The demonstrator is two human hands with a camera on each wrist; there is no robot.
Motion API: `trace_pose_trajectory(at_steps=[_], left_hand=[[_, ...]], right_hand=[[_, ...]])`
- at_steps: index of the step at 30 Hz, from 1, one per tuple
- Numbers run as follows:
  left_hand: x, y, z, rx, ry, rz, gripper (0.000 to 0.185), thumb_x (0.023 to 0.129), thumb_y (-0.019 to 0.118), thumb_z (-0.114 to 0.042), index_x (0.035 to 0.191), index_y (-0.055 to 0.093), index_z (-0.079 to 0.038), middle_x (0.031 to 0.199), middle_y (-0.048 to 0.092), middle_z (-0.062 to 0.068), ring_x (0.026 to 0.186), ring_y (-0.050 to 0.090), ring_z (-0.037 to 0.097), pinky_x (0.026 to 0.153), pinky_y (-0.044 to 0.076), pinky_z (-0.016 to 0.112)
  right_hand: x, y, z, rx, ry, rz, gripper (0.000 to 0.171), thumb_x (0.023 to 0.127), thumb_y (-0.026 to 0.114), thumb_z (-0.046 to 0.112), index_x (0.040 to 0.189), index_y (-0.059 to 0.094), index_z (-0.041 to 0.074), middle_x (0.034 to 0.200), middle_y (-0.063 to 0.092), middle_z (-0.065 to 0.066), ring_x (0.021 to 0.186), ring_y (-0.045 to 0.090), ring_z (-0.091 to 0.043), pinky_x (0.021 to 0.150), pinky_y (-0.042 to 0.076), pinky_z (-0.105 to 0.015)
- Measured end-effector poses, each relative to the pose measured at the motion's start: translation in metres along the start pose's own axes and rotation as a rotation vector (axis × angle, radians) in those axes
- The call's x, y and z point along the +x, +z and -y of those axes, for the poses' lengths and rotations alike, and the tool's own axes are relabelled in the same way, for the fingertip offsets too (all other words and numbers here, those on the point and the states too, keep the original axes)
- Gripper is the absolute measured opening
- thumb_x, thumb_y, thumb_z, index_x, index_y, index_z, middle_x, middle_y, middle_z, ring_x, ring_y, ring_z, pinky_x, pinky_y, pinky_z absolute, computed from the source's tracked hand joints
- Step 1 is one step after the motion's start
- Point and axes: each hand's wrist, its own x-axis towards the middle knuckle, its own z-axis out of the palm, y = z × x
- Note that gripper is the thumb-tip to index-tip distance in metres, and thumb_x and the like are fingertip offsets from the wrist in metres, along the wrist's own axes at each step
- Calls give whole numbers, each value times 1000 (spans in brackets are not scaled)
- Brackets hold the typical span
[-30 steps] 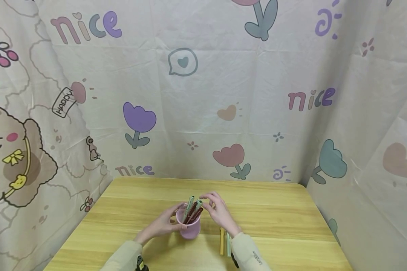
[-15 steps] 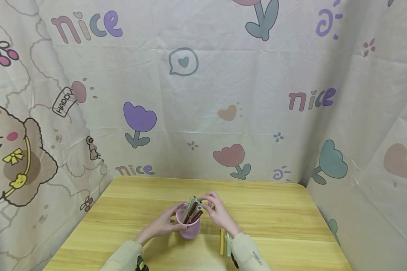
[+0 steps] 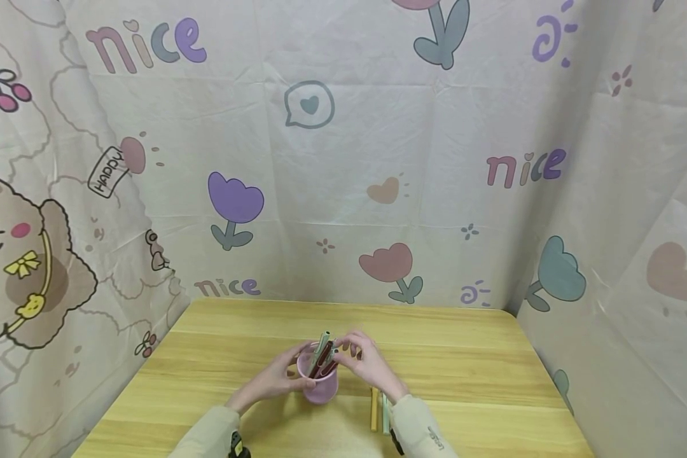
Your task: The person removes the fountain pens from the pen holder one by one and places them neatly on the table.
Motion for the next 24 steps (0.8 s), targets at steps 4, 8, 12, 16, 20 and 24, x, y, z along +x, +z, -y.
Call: trace_pose_trajectory(at_steps=[4,8,12,16,20,24], left_hand=[[0,0,-1,16,0,2,87,86,79,-33,155,34,-5,152,46,26,134,50,50,104,46,72],[0,0,-1,24,9,3,86,86,79,-32,155,34,-5,151,47,25,133,51,50,105,45,71],[0,1,1,21,6,-3,87,86,79,-32,154,34,-3,151,48,27,133,51,50,105,45,72],[0,1,1,21,-6,-3,88,86,79,-34,154,34,-3,150,48,26,133,51,50,105,45,72],[0,1,1,18,-23,0,89,85,79,-36,155,33,-3,151,47,26,134,50,50,106,44,72],[1,1,2,21,-32,0,91,85,79,-37,155,32,-2,152,46,26,134,50,50,106,45,71]], right_hand=[[1,3,-1,-55,-32,4,22,90,74,21,109,73,10,89,62,1,75,48,-4,61,44,-16],[3,5,0,-80,-38,-7,18,90,74,18,105,74,8,83,63,2,71,47,0,58,43,-15],[4,5,4,-76,-41,-53,15,91,73,16,103,76,7,82,66,2,71,48,-1,57,42,-16],[3,4,8,-64,-38,-122,14,91,72,14,103,75,6,82,66,0,70,49,-4,56,43,-17],[2,3,11,-28,2,-194,12,94,69,14,104,73,9,83,65,0,71,51,-3,58,48,-17],[0,0,15,50,26,-267,11,97,66,13,104,70,7,85,66,-5,73,55,-3,61,52,-17]])
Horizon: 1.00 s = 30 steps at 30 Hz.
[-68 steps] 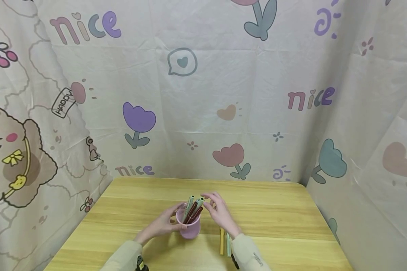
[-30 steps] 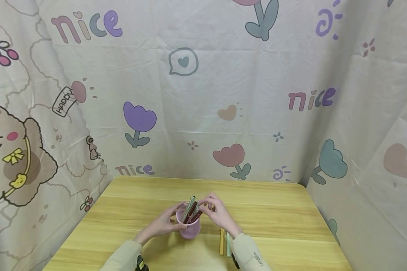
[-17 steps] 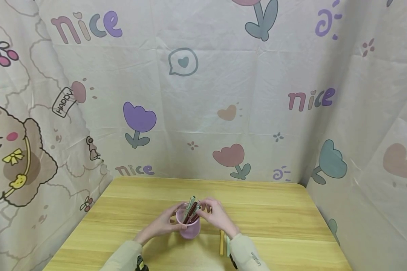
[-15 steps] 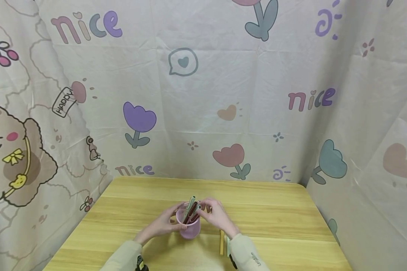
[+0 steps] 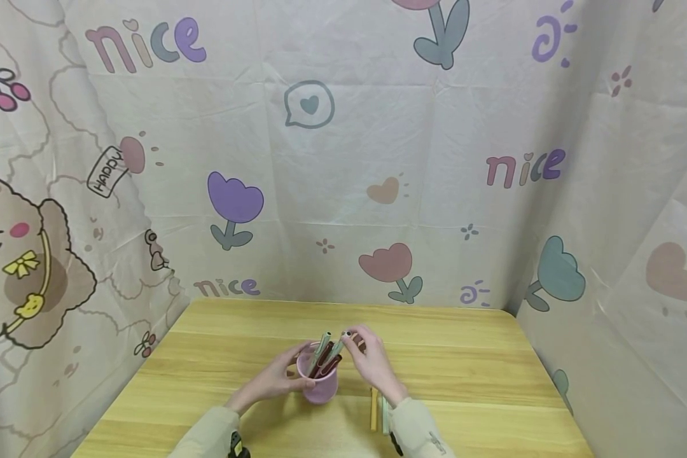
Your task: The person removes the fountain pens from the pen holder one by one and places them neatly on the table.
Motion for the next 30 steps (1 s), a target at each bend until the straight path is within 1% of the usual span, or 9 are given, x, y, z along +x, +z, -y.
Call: trace_pose_trajectory(at_steps=[4,7,8,12,15,20,23,26,30], left_hand=[[0,0,1,-3,1,-1,92,85,80,-35,155,32,0,151,47,27,134,50,50,106,45,71],[0,0,1,8,-2,-5,92,85,80,-35,154,32,1,151,46,28,133,51,50,106,45,71],[-1,0,1,12,-3,-7,93,84,80,-36,155,32,1,151,46,28,133,51,50,106,44,71],[-1,0,-1,12,-1,-11,92,84,80,-35,155,32,-1,151,47,27,133,51,49,107,43,71],[-1,0,-2,3,3,-13,90,84,80,-33,155,33,-2,151,47,27,133,51,49,107,42,72],[0,0,-1,5,5,-14,91,84,80,-35,155,32,-1,151,47,26,133,51,49,109,42,71],[0,0,0,7,12,-11,92,84,80,-36,154,32,1,150,48,27,133,52,48,108,43,70],[0,0,0,11,18,-7,92,85,79,-37,155,32,0,150,48,26,133,52,48,108,44,69],[-1,0,-1,8,17,-7,90,85,79,-36,155,33,-3,150,48,25,133,52,48,108,44,69]], right_hand=[[-2,-5,3,118,-2,-54,15,99,61,11,107,66,-1,89,68,-18,73,58,-5,63,54,-17],[-3,-9,3,210,-12,-78,18,102,56,9,110,62,-6,94,69,-23,71,58,-2,60,52,-16],[-3,-10,3,241,-17,-86,18,103,54,8,111,60,-7,95,70,-22,70,58,-1,58,51,-16],[-4,-17,4,366,-52,-132,20,106,45,4,114,51,-13,96,75,-4,66,56,-2,49,48,-20],[-6,-22,6,452,-14,-170,17,109,39,9,115,47,-5,98,76,2,65,58,-7,48,50,-22],[-8,-31,10,548,144,-210,16,111,31,24,118,40,13,99,77,-10,65,62,-10,53,55,-20],[-9,-37,8,608,206,-208,16,111,30,28,119,35,15,96,76,-2,67,62,-8,57,56,-18],[-11,-41,6,678,224,-208,11,110,35,22,120,32,17,96,74,4,70,62,-6,60,55,-15],[-13,-45,4,759,210,-208,20,106,46,7,119,33,15,100,71,1,74,61,-5,63,55,-14]])
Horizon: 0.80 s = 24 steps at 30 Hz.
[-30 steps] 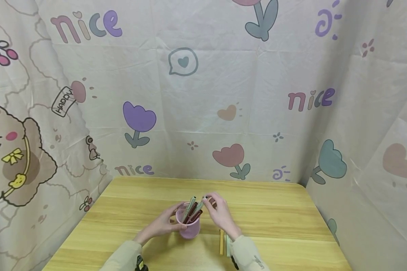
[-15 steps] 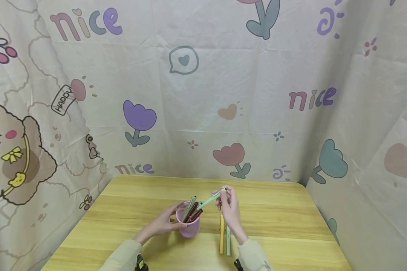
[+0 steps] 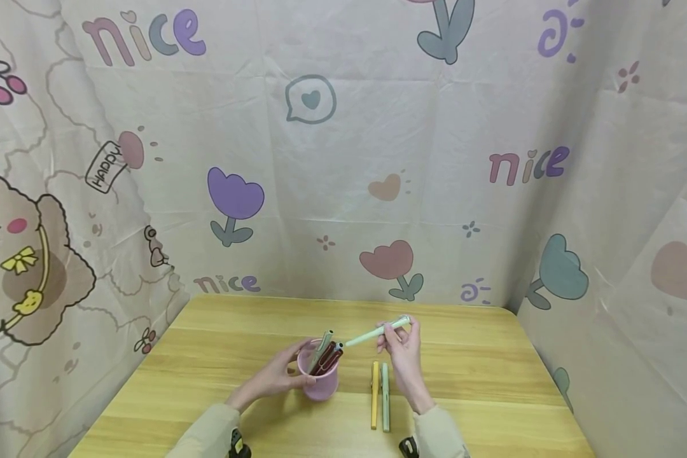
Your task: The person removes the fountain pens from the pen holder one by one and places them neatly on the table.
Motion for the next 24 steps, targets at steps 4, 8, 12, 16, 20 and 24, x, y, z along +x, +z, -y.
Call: trace_pose_trajectory(at_steps=[4,8,12,16,20,24], left_hand=[[0,0,-1,-1,-12,-6,91,85,80,-35,155,32,-2,151,47,27,133,51,49,108,44,70],[0,0,-1,0,-22,-8,93,85,80,-36,155,31,0,152,45,28,134,50,50,108,43,70],[0,0,1,4,-22,-8,93,85,79,-37,155,31,1,152,45,28,134,50,49,108,44,70],[0,0,1,1,-15,-8,93,85,79,-37,154,31,1,151,46,28,133,51,49,108,44,69],[0,0,1,-9,-11,-6,93,85,79,-37,154,31,2,152,45,28,134,50,50,108,44,69],[1,0,2,-14,-13,-6,93,85,79,-36,154,31,2,152,45,28,134,50,50,108,43,70]], right_hand=[[0,-2,1,94,41,-26,19,102,50,-1,114,40,10,100,70,0,75,61,-5,64,55,-15],[1,-5,1,183,96,-82,15,101,51,-3,110,46,7,99,72,0,75,62,-5,65,55,-14],[1,-15,-1,202,121,-107,11,101,51,-3,107,51,5,98,75,-1,74,62,-4,65,55,-13],[-1,-30,-8,194,123,-81,11,102,51,-2,104,56,7,96,77,-2,72,62,-3,63,54,-13],[-4,-47,-17,122,147,-52,13,103,51,1,104,60,11,92,78,1,71,61,-2,61,52,-12],[-7,-62,-23,11,228,-53,13,103,52,6,104,63,12,89,77,3,70,59,-1,60,49,-11]])
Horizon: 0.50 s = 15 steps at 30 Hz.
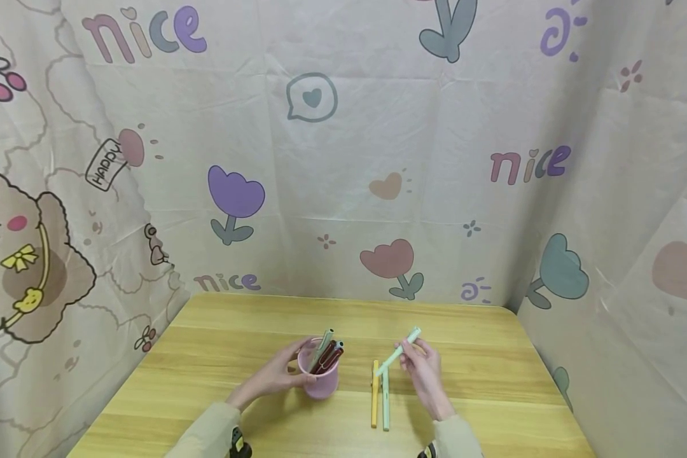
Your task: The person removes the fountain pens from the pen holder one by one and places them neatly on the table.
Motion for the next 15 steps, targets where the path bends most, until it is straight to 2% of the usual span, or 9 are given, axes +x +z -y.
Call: trace_pose_trajectory(at_steps=[5,11,15], left_hand=[[0,0,0,-2,3,-2,92,85,79,-36,154,31,1,151,46,27,134,51,49,108,44,69],[0,0,0,-13,1,-2,93,85,80,-35,154,31,2,151,45,28,133,50,50,106,44,71],[-1,0,-1,-6,-6,-3,94,85,80,-35,154,30,3,152,45,28,133,50,50,106,45,71]], right_hand=[[0,-11,-6,-68,113,-43,12,102,56,10,98,66,15,85,72,4,68,55,-2,57,43,-12],[-1,-20,-7,-132,177,-50,9,101,58,9,98,66,13,83,64,5,67,54,-4,57,43,-13],[-3,-27,-7,-219,203,-30,9,99,59,7,101,67,9,83,62,5,68,54,-5,57,44,-13]])
